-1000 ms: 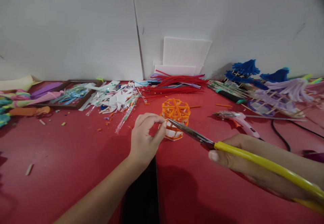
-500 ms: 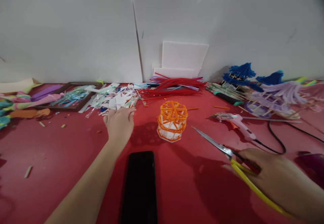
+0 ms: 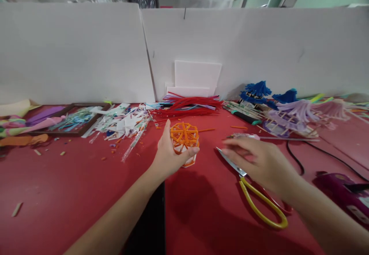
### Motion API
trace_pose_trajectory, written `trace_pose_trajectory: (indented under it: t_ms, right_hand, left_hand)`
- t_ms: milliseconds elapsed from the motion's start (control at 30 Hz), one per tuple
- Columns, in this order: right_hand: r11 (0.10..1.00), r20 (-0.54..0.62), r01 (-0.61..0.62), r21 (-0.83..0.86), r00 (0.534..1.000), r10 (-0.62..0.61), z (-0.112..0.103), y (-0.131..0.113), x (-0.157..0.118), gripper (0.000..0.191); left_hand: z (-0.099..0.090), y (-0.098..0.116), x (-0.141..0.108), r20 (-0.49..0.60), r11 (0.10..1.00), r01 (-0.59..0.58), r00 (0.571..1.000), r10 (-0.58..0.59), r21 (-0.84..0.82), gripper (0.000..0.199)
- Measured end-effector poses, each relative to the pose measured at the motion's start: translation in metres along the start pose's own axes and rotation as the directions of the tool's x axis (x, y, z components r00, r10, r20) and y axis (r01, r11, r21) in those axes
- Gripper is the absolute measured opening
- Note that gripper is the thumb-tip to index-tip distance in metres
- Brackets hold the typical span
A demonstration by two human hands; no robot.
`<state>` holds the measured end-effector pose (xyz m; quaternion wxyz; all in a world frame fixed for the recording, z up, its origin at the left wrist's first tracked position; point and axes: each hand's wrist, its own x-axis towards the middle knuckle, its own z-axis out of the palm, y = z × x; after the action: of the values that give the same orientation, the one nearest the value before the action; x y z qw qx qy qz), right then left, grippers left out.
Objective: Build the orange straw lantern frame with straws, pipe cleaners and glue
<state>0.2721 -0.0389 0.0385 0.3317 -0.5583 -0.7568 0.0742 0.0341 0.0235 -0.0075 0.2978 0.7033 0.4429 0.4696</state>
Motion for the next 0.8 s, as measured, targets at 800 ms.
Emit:
trace_pose_trajectory:
  t_ms: [800]
  right_hand:
    - [0.917, -0.249, 0.372, 0.14, 0.91, -0.331, 0.052, -0.001, -0.005, 0.046]
  left_hand:
    - [0.002, 0.002, -0.025, 0.227, 0.922, -0.196, 0.933, 0.281, -0.335, 0.083]
